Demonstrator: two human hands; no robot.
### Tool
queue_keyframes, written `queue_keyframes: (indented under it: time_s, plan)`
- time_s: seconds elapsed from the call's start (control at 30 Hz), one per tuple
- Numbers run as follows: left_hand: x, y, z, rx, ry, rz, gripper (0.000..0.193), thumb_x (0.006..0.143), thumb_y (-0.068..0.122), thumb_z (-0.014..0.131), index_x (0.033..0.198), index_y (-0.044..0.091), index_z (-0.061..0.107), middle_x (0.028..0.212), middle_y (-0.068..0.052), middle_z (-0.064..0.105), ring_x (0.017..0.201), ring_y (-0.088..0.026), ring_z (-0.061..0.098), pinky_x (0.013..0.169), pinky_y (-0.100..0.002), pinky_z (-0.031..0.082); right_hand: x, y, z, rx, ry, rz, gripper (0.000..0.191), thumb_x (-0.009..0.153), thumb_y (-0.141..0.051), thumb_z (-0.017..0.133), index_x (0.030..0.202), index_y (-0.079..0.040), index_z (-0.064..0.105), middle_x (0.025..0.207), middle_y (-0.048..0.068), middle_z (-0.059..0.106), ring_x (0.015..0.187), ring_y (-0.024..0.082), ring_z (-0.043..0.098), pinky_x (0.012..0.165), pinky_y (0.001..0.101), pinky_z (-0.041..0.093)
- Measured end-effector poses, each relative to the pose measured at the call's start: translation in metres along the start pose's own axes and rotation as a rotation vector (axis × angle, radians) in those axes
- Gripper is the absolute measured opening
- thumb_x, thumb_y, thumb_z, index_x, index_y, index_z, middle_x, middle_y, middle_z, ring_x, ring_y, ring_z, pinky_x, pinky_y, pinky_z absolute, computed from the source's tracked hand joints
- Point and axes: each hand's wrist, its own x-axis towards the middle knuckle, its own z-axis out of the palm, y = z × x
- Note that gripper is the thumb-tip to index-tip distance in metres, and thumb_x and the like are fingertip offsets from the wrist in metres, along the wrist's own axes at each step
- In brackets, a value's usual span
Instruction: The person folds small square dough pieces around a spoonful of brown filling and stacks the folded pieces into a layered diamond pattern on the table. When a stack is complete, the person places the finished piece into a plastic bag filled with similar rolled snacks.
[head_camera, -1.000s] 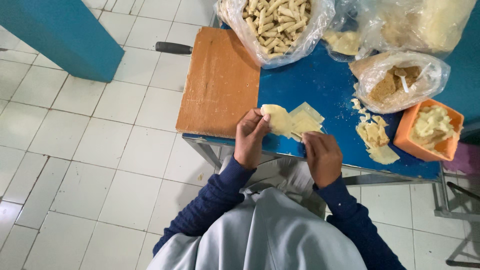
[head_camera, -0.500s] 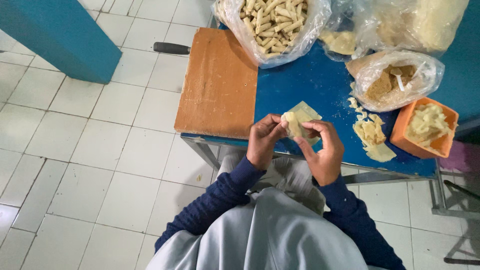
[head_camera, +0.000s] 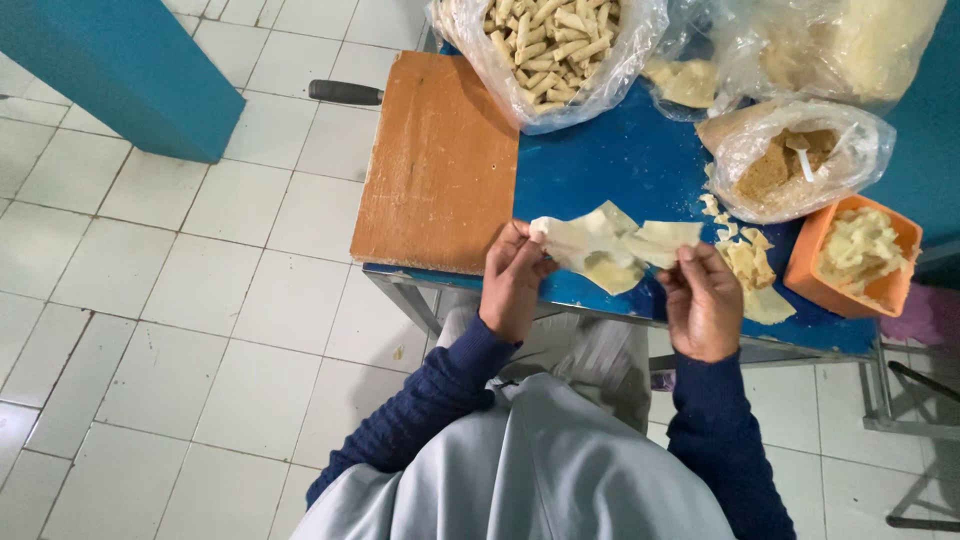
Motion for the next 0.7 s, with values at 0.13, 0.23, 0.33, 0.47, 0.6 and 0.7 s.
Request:
queue_keyframes:
  time_s: [0.13, 0.23, 0.33, 0.47, 0.6, 0.7]
  plan:
    - [0.003, 0.022, 0.004, -0.007, 0.097, -0.004, 0.008, 0.100, 0.018, 0.054, 0.099, 0.010, 0.053, 0.100, -0.001, 0.067, 0.092, -0.011, 0.067, 0.083, -0.029, 0.056, -0.012, -0.018, 0.006, -0.770, 0.117, -0.340, 0.009, 0.112, -0.009, 0.069, 0.115, -0.001, 0.070, 0.101, 0.008, 0.071, 0.089, 0.014, 0.063, 0.083, 0.0305, 0.052]
    - [0.002, 0.029, 0.004, -0.015, 0.069, 0.040, 0.011, 0.103, 0.015, 0.060, 0.100, 0.008, 0.053, 0.095, 0.000, 0.064, 0.085, -0.010, 0.063, 0.078, -0.027, 0.053, -0.027, -0.012, 0.029, -1.245, -0.014, -0.610, 0.008, 0.104, -0.005, 0.071, 0.111, -0.002, 0.073, 0.107, 0.012, 0.072, 0.091, 0.022, 0.071, 0.081, 0.0365, 0.056]
    - [0.000, 0.025, -0.001, 0.235, 0.069, 0.124, 0.016, 0.107, 0.009, 0.067, 0.100, 0.004, 0.054, 0.090, -0.002, 0.061, 0.078, -0.007, 0.054, 0.072, -0.024, 0.046, -0.043, -0.001, 0.053, -1.454, -0.149, -0.769, 0.015, 0.093, -0.002, 0.074, 0.108, -0.005, 0.076, 0.104, 0.014, 0.071, 0.097, 0.031, 0.067, 0.081, 0.0405, 0.055]
    - [0.001, 0.013, -0.008, 0.156, 0.036, 0.110, 0.017, 0.100, 0.002, 0.068, 0.096, 0.005, 0.053, 0.089, -0.002, 0.063, 0.079, -0.007, 0.058, 0.073, -0.022, 0.048, -0.053, 0.004, 0.068, -1.477, -0.193, -0.796, 0.016, 0.093, -0.001, 0.074, 0.108, -0.005, 0.077, 0.102, 0.011, 0.071, 0.097, 0.030, 0.067, 0.081, 0.0407, 0.055]
    - [0.002, 0.002, -0.009, 0.122, 0.013, 0.124, 0.019, 0.097, -0.006, 0.065, 0.100, 0.006, 0.050, 0.089, -0.001, 0.061, 0.078, -0.007, 0.058, 0.071, -0.023, 0.049, -0.059, 0.003, 0.073, -1.460, -0.238, -0.767, 0.018, 0.092, 0.002, 0.072, 0.107, -0.006, 0.077, 0.103, 0.010, 0.071, 0.095, 0.030, 0.067, 0.081, 0.0407, 0.055]
    - [0.000, 0.000, -0.005, 0.085, 0.015, 0.057, 0.023, 0.097, -0.007, 0.060, 0.106, 0.008, 0.046, 0.087, -0.001, 0.062, 0.077, -0.007, 0.059, 0.071, -0.023, 0.050, -0.057, 0.003, 0.070, -1.377, -0.272, -0.749, 0.018, 0.089, -0.004, 0.075, 0.107, -0.005, 0.076, 0.105, 0.011, 0.069, 0.098, 0.031, 0.066, 0.082, 0.0403, 0.055]
